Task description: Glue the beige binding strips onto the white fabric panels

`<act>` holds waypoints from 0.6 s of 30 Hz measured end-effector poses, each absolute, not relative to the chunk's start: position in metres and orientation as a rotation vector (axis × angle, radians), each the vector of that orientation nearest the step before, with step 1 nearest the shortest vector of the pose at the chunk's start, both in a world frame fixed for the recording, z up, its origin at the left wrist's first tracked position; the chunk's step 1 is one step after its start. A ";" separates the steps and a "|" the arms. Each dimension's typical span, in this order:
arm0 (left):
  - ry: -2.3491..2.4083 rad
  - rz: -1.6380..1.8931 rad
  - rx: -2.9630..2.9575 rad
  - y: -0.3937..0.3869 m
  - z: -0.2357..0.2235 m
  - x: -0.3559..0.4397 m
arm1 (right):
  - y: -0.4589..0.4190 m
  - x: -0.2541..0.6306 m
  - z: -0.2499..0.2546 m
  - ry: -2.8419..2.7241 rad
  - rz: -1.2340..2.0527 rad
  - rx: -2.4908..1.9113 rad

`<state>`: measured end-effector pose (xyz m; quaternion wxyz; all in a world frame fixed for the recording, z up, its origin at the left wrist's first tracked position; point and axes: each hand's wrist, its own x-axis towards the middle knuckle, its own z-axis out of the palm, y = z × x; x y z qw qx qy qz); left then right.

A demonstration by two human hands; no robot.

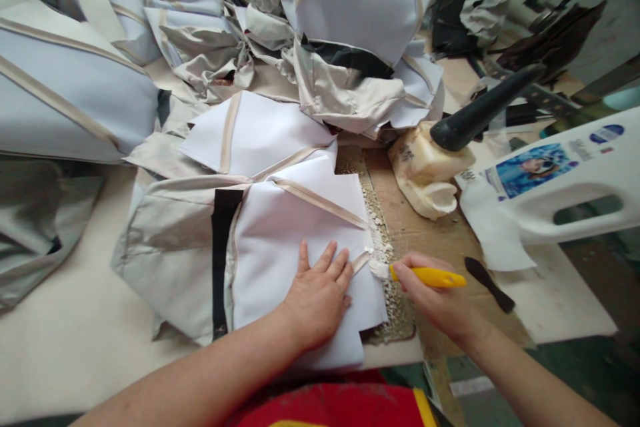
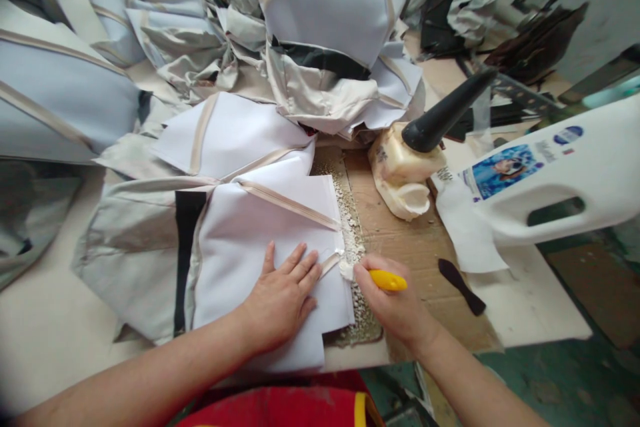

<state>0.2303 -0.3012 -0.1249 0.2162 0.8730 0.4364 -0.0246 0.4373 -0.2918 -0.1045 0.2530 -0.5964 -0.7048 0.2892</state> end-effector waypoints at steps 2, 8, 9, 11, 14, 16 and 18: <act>1.209 -0.069 2.441 -0.302 -0.125 0.230 | -0.288 0.438 -0.103 -1.902 0.761 -1.608; 1.237 -0.054 2.436 -0.304 -0.128 0.229 | -0.261 0.435 -0.112 -1.863 0.645 -1.600; 1.238 -0.052 2.441 -0.304 -0.128 0.229 | -0.262 0.436 -0.112 -1.853 0.634 -1.599; 1.237 -0.053 2.465 -0.304 -0.128 0.229 | -0.271 0.437 -0.113 -1.870 0.681 -1.573; 1.237 -0.042 2.480 -0.304 -0.129 0.229 | -0.296 0.440 -0.113 -1.925 0.792 -1.563; 1.240 -0.028 2.474 -0.304 -0.129 0.229 | -0.312 0.443 -0.113 -1.942 0.843 -1.595; 1.244 -0.027 2.480 -0.305 -0.129 0.229 | -0.322 0.446 -0.112 -1.928 0.891 -1.624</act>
